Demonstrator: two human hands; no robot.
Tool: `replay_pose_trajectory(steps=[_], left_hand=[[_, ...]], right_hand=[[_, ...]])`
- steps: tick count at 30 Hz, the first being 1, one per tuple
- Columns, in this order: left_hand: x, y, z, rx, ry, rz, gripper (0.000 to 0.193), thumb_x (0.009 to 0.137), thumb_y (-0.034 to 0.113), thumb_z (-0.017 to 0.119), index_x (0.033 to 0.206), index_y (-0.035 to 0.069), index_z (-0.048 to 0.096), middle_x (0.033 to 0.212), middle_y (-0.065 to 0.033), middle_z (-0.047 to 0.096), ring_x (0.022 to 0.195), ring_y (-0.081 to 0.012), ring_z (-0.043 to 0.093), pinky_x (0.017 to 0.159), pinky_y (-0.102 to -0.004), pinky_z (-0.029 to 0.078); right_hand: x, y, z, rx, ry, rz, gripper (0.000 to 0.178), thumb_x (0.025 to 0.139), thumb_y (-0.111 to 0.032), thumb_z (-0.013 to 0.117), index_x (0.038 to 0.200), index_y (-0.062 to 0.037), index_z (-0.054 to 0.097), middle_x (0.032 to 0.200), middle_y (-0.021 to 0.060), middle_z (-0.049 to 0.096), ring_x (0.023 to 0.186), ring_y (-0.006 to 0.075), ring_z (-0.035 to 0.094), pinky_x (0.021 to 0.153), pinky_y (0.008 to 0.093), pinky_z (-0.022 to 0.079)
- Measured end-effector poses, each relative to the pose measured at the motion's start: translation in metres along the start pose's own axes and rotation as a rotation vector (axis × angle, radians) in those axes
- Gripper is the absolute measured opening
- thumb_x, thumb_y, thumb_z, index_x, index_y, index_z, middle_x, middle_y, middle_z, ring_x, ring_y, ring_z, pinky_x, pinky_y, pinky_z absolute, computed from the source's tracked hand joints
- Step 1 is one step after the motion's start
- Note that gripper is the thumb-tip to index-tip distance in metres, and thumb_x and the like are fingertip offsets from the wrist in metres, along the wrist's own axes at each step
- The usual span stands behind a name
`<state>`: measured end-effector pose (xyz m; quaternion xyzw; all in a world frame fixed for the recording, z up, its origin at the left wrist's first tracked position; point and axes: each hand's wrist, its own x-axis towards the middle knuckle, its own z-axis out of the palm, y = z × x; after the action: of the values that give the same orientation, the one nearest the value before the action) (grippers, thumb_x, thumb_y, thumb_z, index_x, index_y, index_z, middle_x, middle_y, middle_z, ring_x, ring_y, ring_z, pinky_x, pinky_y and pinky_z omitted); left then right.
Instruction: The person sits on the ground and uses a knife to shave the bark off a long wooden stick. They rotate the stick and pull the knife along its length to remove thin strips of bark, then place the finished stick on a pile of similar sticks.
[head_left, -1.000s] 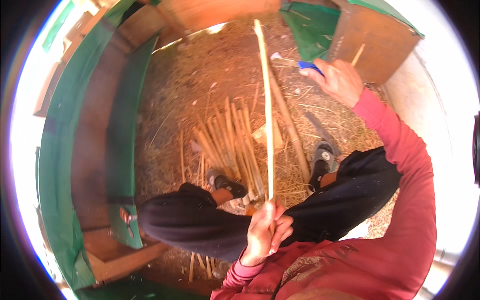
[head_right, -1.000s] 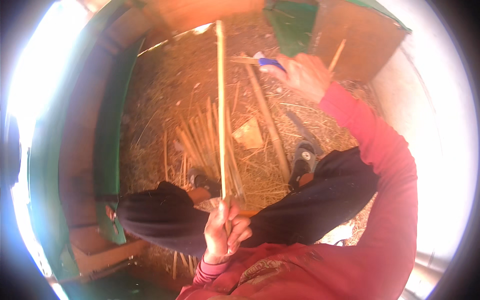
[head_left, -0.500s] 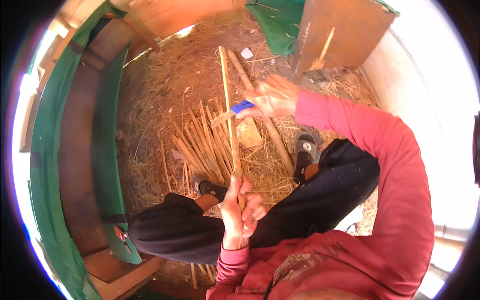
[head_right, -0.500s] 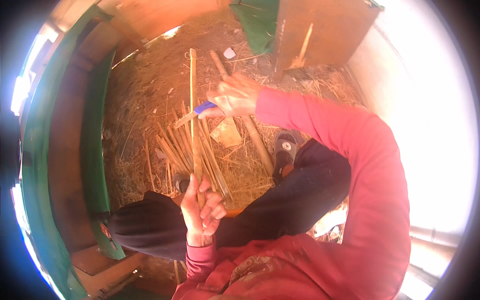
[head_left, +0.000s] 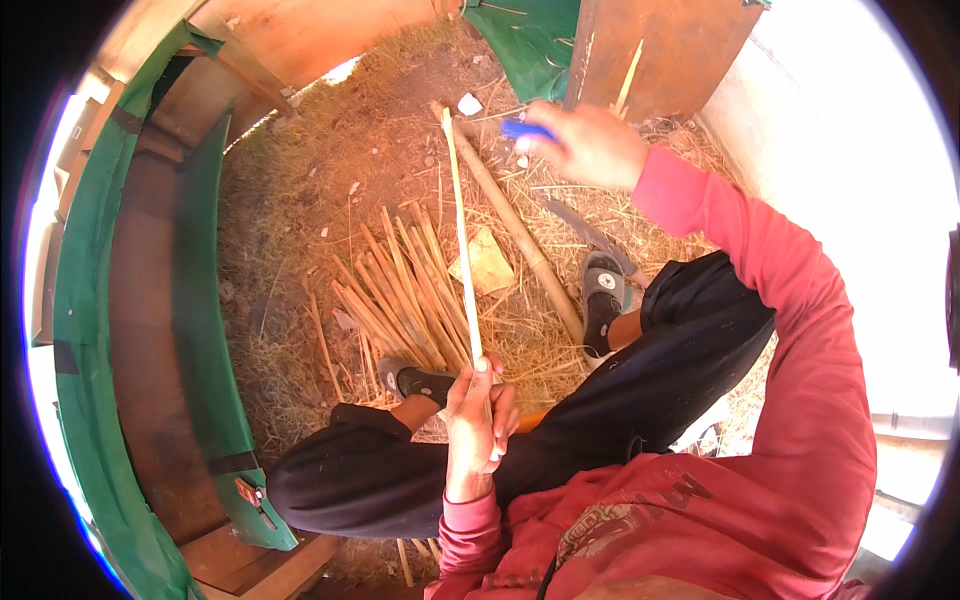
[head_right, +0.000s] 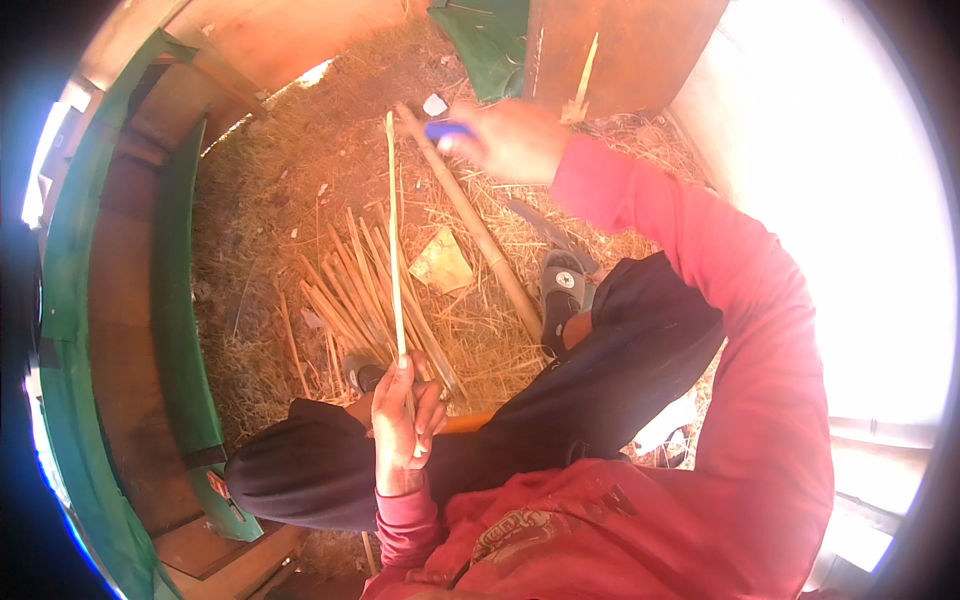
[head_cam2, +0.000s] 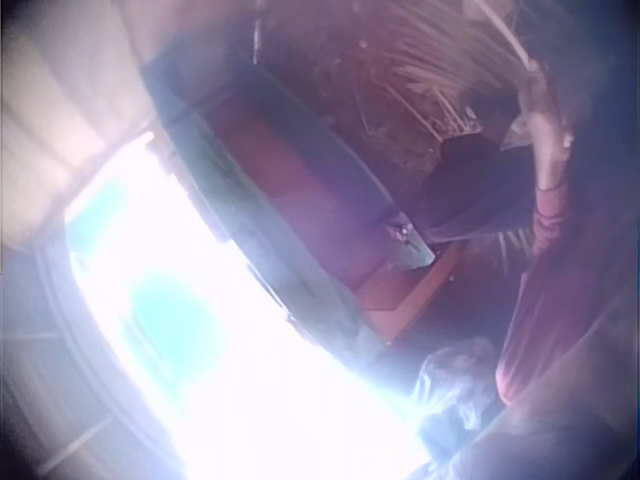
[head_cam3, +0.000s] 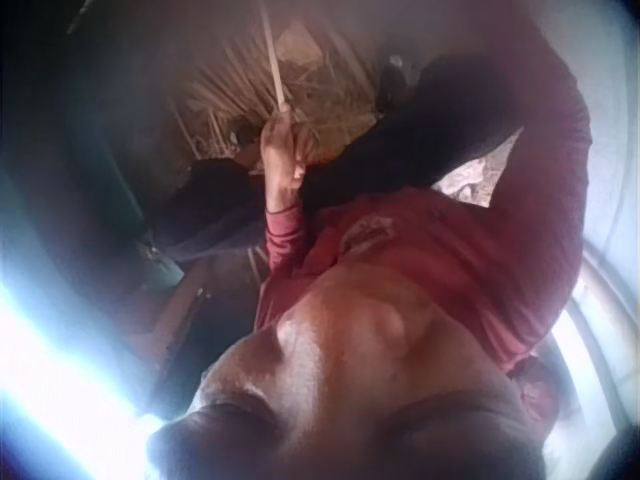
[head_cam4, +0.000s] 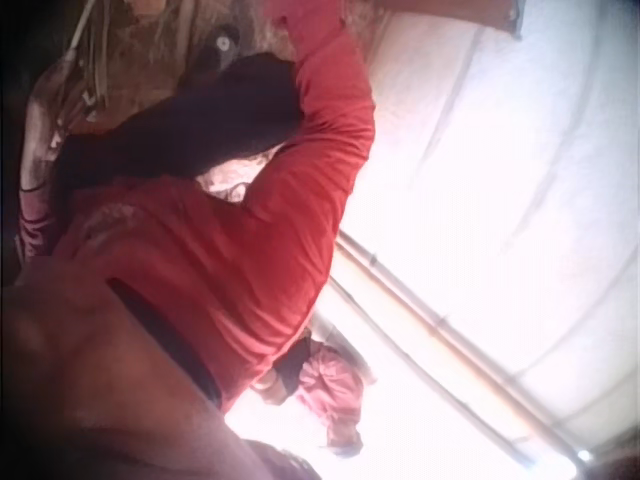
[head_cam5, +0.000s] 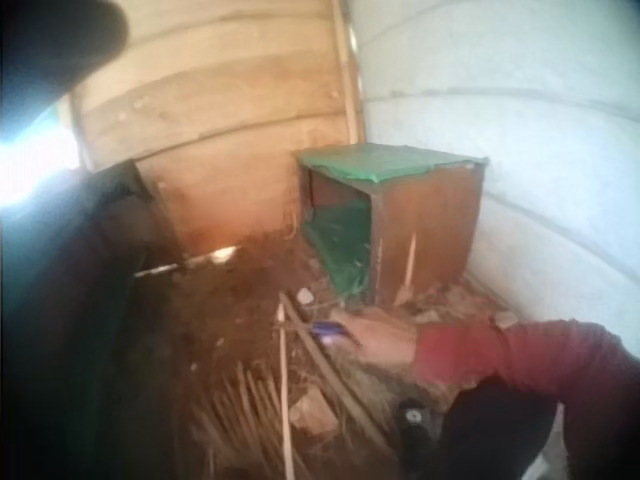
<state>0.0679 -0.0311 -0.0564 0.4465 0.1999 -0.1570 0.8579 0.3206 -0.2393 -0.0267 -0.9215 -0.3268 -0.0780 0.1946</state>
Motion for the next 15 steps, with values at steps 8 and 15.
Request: replay_pose_trajectory(steps=[8, 15], left_hand=[[-0.006, -0.004, 0.002, -0.157, -0.054, -0.098, 0.034, 0.101, 0.045, 0.039, 0.087, 0.014, 0.041, 0.041, 0.0007, 0.029, 0.027, -0.0078, 0.02, 0.031, -0.0218, 0.015], [-0.03, -0.014, 0.008, -0.244, -0.028, -0.159, 0.035, 0.1, 0.045, 0.041, 0.082, 0.014, 0.039, 0.041, 0.0019, 0.028, 0.028, -0.0069, 0.019, 0.032, -0.022, 0.014]], right_hand=[[-0.065, -0.043, 0.074, 0.072, -0.045, -0.316, 0.028, 0.095, -0.039, 0.052, 0.103, -0.0122, 0.047, 0.052, 0.0117, 0.051, 0.038, 0.0323, 0.051, 0.036, 0.0441, 0.04], [-0.034, 0.045, 0.121, -0.237, 0.118, 0.085, 0.027, 0.098, -0.038, 0.045, 0.102, -0.0117, 0.053, 0.055, 0.0088, 0.054, 0.037, 0.0276, 0.052, 0.037, 0.0423, 0.045]])
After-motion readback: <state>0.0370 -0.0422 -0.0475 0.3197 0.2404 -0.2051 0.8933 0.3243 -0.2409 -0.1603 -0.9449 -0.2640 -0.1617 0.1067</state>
